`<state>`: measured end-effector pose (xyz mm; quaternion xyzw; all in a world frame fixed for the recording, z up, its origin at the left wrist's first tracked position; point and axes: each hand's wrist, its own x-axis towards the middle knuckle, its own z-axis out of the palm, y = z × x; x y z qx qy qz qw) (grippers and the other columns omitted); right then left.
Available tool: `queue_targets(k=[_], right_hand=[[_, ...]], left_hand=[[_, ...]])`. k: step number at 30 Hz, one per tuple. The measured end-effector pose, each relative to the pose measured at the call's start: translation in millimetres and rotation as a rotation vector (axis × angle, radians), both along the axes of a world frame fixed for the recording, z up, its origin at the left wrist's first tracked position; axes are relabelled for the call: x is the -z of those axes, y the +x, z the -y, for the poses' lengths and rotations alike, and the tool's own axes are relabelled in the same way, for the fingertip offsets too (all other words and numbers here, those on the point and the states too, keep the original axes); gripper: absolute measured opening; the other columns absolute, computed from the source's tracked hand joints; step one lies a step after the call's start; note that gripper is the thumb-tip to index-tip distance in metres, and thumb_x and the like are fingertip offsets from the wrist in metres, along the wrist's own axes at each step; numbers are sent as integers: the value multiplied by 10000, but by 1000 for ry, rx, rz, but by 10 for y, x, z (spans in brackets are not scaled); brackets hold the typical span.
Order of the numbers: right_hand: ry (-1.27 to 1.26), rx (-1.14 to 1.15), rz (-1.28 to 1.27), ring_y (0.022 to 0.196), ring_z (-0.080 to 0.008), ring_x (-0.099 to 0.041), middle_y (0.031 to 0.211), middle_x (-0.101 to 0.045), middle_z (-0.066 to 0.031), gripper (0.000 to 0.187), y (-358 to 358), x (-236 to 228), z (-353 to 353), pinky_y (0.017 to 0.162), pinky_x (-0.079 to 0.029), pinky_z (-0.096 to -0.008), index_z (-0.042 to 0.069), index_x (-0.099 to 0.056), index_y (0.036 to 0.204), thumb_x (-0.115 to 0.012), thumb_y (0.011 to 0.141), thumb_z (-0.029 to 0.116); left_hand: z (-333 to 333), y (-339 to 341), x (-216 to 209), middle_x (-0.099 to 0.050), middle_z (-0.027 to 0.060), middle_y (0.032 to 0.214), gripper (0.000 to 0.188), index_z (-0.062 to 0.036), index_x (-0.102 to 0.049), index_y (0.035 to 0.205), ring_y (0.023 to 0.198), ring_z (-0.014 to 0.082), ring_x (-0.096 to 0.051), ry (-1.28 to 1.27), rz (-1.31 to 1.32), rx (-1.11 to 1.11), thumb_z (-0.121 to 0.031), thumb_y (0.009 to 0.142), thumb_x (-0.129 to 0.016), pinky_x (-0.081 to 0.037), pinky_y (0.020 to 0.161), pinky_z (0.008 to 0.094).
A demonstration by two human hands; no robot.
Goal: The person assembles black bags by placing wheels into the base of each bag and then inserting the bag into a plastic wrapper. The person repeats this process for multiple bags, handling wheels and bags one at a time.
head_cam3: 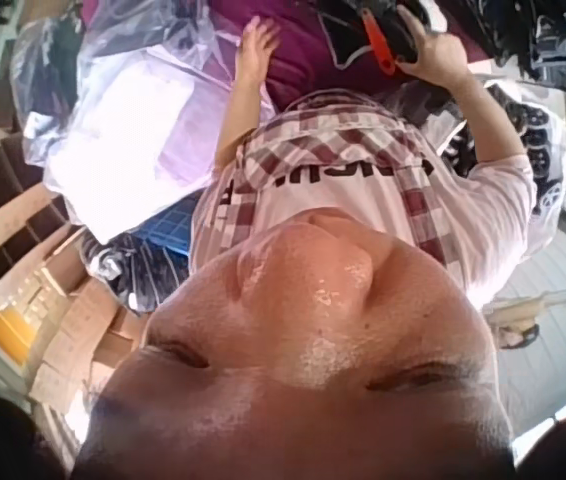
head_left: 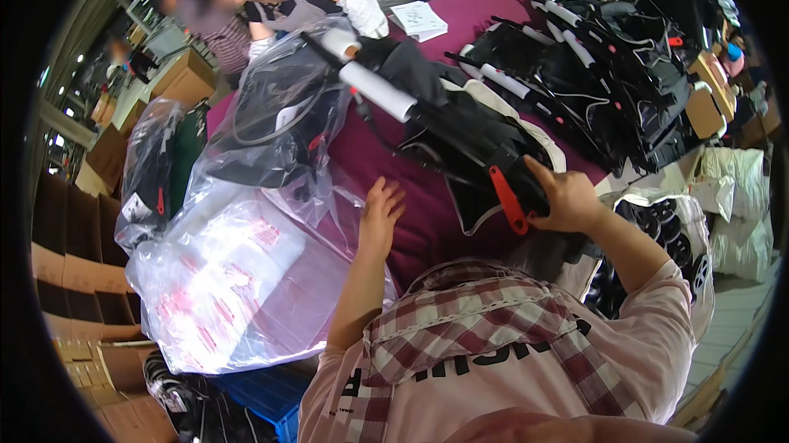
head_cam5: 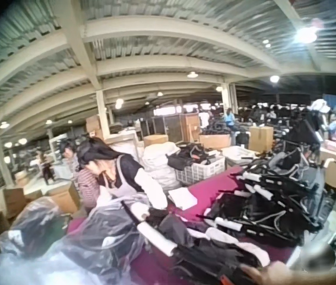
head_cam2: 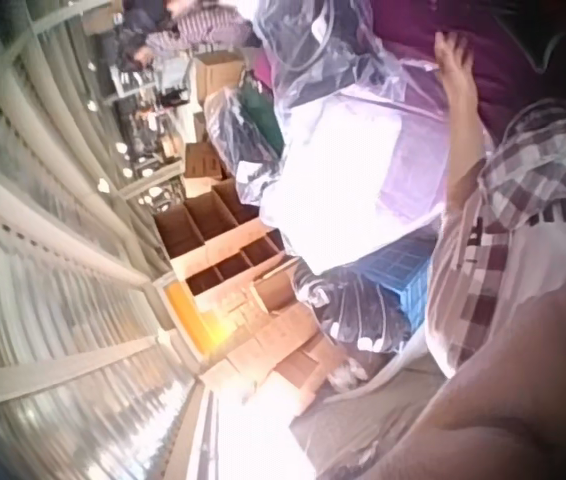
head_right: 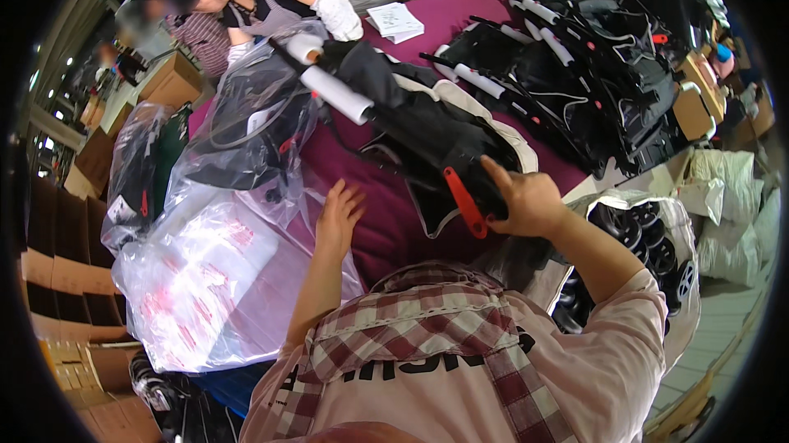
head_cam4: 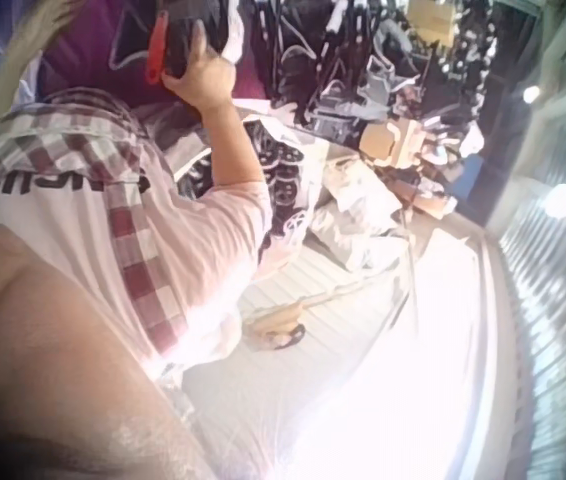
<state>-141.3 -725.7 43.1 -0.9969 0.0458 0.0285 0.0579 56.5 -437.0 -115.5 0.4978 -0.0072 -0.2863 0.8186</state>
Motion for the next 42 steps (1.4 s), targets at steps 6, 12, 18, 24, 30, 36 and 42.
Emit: queue_targets(k=[6, 12, 18, 24, 30, 36, 42], right_hand=[[-3, -72, 41, 683, -292, -635, 792, -616, -90, 1070, -271, 256, 207, 674, -506, -387, 94, -333, 1487, -815, 583, 407], [-26, -47, 226, 681, -283, -618, 777, -602, -79, 997, -108, -52, 661, 683, -481, -380, 80, -429, 1423, -803, 546, 370], [190, -113, 242, 719, -339, -657, 828, -666, -161, 865, 232, -404, 1214, 667, -510, -407, -2, -523, 1301, -798, 538, 300], [664, 11, 59, 1055, -323, -652, 1123, -653, -244, 795, 724, -284, 1605, 949, -480, -384, -82, -513, 1296, -777, 632, 268], [856, 239, 15, 1045, -164, -594, 1158, -630, -100, 690, 751, 115, 2070, 957, -452, -326, -12, -529, 1322, -741, 736, 283], [875, 276, 35, 1105, -197, -555, 1212, -616, -116, 605, 859, 248, 2196, 1008, -409, -334, 13, -554, 1324, -697, 847, 357], [627, 594, -162, 1213, -222, -543, 1276, -618, -145, 654, 975, 853, 2710, 1039, -382, -326, 48, -564, 1338, -580, 924, 554]], left_hand=[[755, 152, -182, -563, 153, 1294, 527, -117, -402, 1303, 1120, 312, -555, -161, -275, -39, -539, 990, -438, -427, 983, 446], [1003, 313, -470, -616, 164, 1197, 377, -134, -442, 1252, 1083, 317, -600, -247, -147, 88, -380, 981, -534, -465, 963, 459], [1098, 429, -965, -620, 181, 1207, 307, -107, -481, 1238, 986, 293, -662, -123, 124, 124, -306, 1004, -481, -547, 789, 339], [1456, 912, -1386, -587, 188, 1252, 544, -39, -287, 1477, 1012, 275, -670, -59, 294, 117, -207, 1006, -502, -543, 798, 299], [1521, 874, -1272, -499, 204, 1344, 484, 11, -365, 1411, 1005, 214, -673, 104, 752, 32, -57, 969, -551, -524, 889, 305], [546, 452, 85, -620, 118, 1168, 366, -18, -537, 1294, 867, 166, -667, 764, 599, 158, -153, 961, -602, -520, 786, 272], [-318, -67, 481, -619, 98, 1163, 289, -17, -564, 1260, 919, 187, -683, 434, -65, -81, -132, 997, -529, -533, 775, 260]])
